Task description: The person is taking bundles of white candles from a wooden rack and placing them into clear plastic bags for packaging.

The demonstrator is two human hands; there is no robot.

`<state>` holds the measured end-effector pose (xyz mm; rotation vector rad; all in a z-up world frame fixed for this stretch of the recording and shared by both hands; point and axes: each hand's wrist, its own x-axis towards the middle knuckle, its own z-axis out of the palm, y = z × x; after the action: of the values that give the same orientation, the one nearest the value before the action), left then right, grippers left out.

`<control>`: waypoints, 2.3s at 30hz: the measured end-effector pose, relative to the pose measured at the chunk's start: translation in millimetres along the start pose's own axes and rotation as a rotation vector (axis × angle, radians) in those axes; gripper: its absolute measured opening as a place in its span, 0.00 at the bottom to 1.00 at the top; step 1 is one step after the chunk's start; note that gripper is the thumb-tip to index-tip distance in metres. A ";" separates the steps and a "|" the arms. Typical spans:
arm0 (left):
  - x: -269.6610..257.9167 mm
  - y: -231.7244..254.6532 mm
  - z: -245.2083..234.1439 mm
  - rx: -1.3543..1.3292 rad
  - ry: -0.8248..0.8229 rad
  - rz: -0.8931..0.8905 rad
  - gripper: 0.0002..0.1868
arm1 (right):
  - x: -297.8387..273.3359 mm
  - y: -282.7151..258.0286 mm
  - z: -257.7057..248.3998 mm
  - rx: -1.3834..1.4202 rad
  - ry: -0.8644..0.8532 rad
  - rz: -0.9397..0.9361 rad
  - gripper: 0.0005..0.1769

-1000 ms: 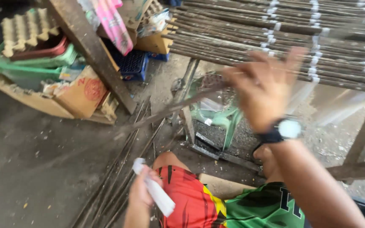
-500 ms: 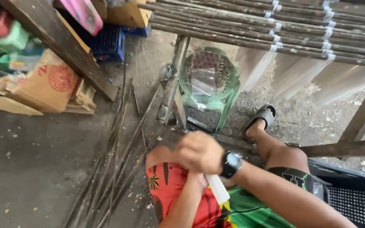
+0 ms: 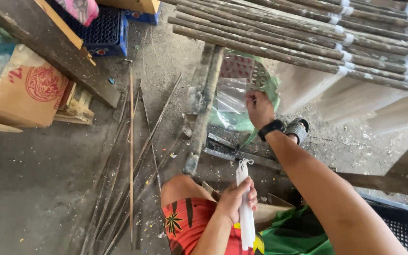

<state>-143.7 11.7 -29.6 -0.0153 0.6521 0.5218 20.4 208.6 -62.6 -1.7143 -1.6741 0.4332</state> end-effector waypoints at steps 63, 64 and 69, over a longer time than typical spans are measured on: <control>-112.1 -27.8 97.9 0.836 0.134 0.829 0.31 | -205.5 -166.0 -231.6 0.358 -0.122 -0.059 0.02; -116.2 -30.4 104.9 1.098 0.163 0.812 0.21 | -218.2 -167.8 -237.3 0.420 -0.148 -0.090 0.05; -137.8 -65.4 124.6 1.321 0.076 0.791 0.06 | -274.4 -173.6 -270.3 0.411 0.002 -0.112 0.21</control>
<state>-133.8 -86.9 140.7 1.5211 0.9727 0.7533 42.1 -134.7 182.7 -1.3149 -1.5416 0.6691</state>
